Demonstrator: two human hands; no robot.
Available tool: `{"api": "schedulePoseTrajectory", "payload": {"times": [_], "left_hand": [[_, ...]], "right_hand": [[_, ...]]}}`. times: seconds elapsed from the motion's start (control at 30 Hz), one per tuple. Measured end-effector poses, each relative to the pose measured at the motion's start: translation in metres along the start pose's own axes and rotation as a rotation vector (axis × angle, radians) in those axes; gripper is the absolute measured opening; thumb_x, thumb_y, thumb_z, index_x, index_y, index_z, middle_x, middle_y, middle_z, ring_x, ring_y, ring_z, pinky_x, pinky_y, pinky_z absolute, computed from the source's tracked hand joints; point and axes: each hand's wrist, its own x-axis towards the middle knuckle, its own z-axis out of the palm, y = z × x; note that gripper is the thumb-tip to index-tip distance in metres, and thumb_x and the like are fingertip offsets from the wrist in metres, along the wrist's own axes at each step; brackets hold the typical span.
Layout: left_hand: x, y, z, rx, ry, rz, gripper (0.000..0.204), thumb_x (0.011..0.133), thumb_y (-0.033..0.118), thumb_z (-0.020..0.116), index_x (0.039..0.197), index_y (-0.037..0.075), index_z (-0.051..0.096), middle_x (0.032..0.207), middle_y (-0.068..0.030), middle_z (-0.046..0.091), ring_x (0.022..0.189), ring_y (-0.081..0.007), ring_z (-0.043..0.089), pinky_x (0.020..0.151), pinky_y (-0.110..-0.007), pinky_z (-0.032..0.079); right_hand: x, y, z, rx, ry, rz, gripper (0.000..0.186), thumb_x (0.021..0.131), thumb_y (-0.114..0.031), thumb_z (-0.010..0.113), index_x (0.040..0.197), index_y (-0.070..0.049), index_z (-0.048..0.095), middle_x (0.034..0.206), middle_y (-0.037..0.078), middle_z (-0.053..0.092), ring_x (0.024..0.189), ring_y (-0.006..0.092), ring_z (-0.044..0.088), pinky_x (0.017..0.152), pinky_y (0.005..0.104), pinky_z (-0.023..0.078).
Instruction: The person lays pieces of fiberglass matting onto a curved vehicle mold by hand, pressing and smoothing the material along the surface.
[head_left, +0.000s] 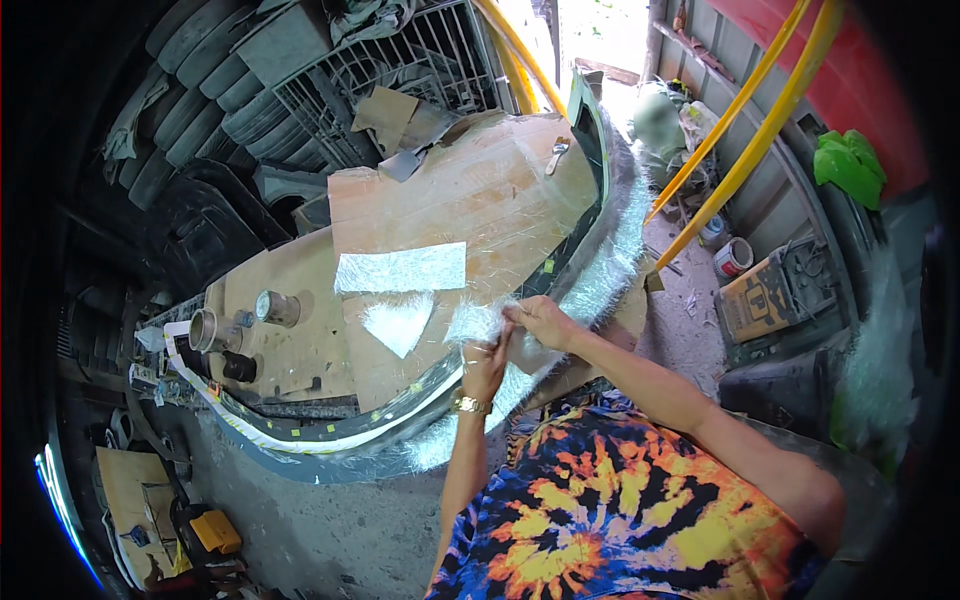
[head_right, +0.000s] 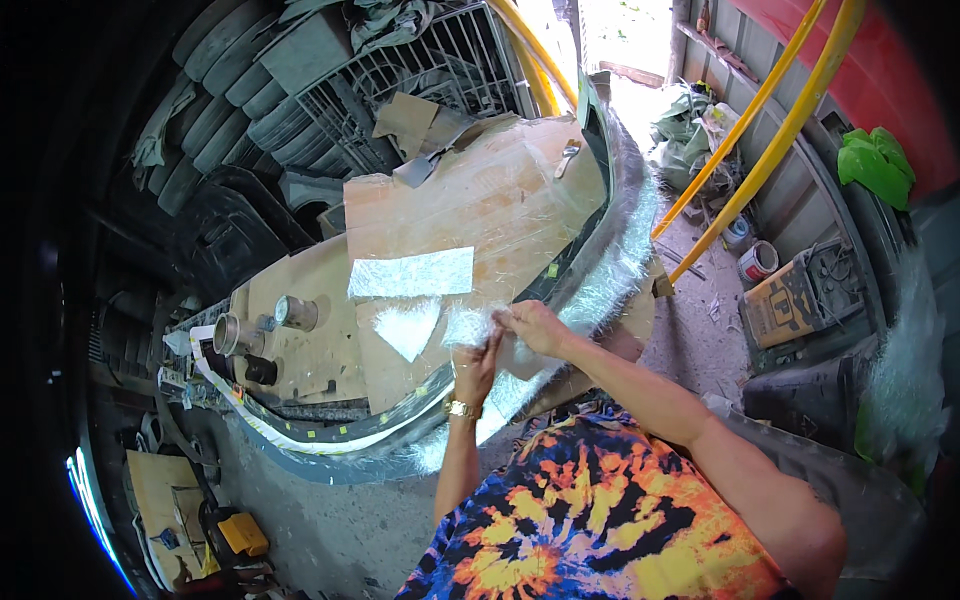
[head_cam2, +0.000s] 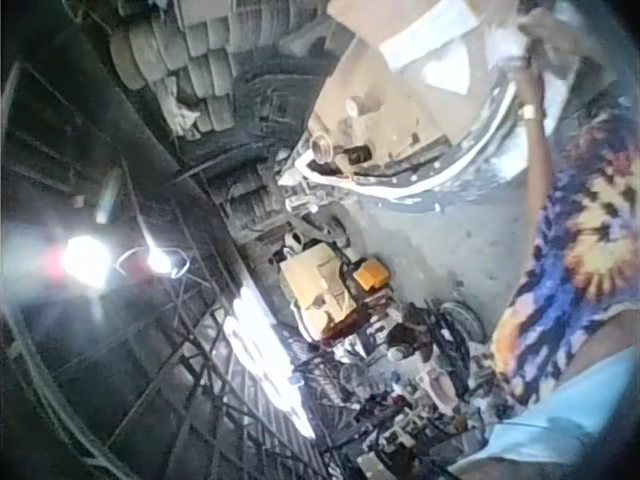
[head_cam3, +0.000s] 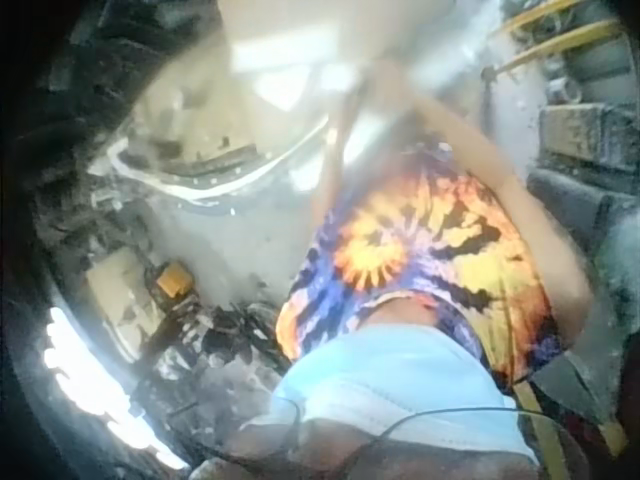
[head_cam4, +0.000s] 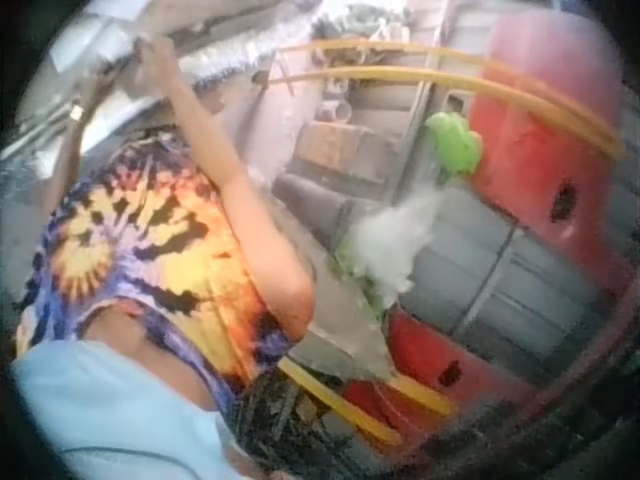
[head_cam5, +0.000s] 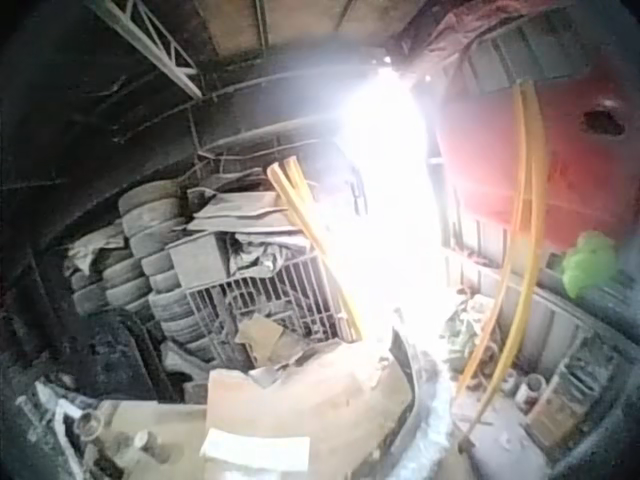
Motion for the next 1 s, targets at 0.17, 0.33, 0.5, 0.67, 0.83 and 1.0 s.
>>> {"api": "schedulePoseTrajectory", "payload": {"times": [0.17, 0.33, 0.5, 0.67, 0.83, 1.0], "left_hand": [[-0.012, 0.017, 0.011, -0.480, 0.298, -0.185, 0.030, 0.093, 0.026, 0.059, 0.070, 0.007, 0.062, 0.061, -0.0008, 0.057, 0.047, -0.0060, 0.048, 0.040, -0.023, 0.035], [-0.002, 0.017, -0.002, -0.572, 0.040, -0.398, 0.040, 0.094, 0.034, 0.056, 0.063, 0.010, 0.059, 0.049, 0.0013, 0.051, 0.038, -0.0073, 0.046, 0.035, -0.023, 0.031], [0.003, 0.018, -0.001, -0.605, 0.056, -0.429, 0.046, 0.094, 0.037, 0.056, 0.060, 0.007, 0.060, 0.047, 0.0011, 0.050, 0.039, -0.0055, 0.044, 0.036, -0.023, 0.029], [0.001, 0.024, 0.014, 0.099, 0.173, 0.058, 0.030, 0.094, 0.023, 0.055, 0.079, -0.001, 0.062, 0.067, -0.0150, 0.062, 0.057, -0.0293, 0.058, 0.052, -0.039, 0.042], [-0.008, 0.010, 0.024, -0.387, 0.315, -0.133, 0.030, 0.096, 0.024, 0.054, 0.073, 0.005, 0.059, 0.061, 0.0007, 0.053, 0.047, -0.0054, 0.045, 0.041, -0.024, 0.035], [0.004, 0.015, 0.000, -0.562, 0.111, -0.336, 0.042, 0.096, 0.034, 0.053, 0.062, 0.009, 0.056, 0.048, 0.0029, 0.047, 0.039, -0.0057, 0.042, 0.037, -0.024, 0.032]], "right_hand": [[0.004, 0.021, -0.031, 0.037, 0.054, 0.290, 0.040, 0.095, -0.034, 0.049, 0.085, 0.004, 0.057, 0.064, 0.015, 0.058, 0.064, 0.0222, 0.059, 0.064, 0.0363, 0.045], [0.007, -0.015, -0.038, 0.206, -0.197, 0.100, 0.047, 0.096, -0.039, 0.047, 0.090, 0.005, 0.059, 0.078, 0.016, 0.061, 0.074, 0.0178, 0.053, 0.071, 0.0362, 0.044], [-0.005, -0.030, -0.029, 0.045, -0.153, -0.006, 0.049, 0.095, -0.041, 0.050, 0.086, 0.006, 0.057, 0.068, 0.014, 0.058, 0.066, 0.0155, 0.046, 0.065, 0.0370, 0.042], [-0.003, 0.001, -0.004, 0.067, 0.032, -0.017, 0.049, 0.094, -0.040, 0.051, 0.076, 0.006, 0.055, 0.059, 0.011, 0.050, 0.059, 0.0137, 0.041, 0.058, 0.0362, 0.039], [-0.003, 0.024, -0.018, 0.273, 0.182, 0.139, 0.049, 0.095, -0.038, 0.051, 0.067, 0.001, 0.051, 0.058, -0.002, 0.036, 0.058, 0.0090, 0.035, 0.052, 0.0321, 0.033], [-0.001, 0.002, -0.034, 0.321, 0.000, 0.183, 0.048, 0.095, -0.041, 0.051, 0.069, -0.001, 0.053, 0.062, -0.005, 0.037, 0.061, 0.0092, 0.035, 0.054, 0.0312, 0.034]]}}
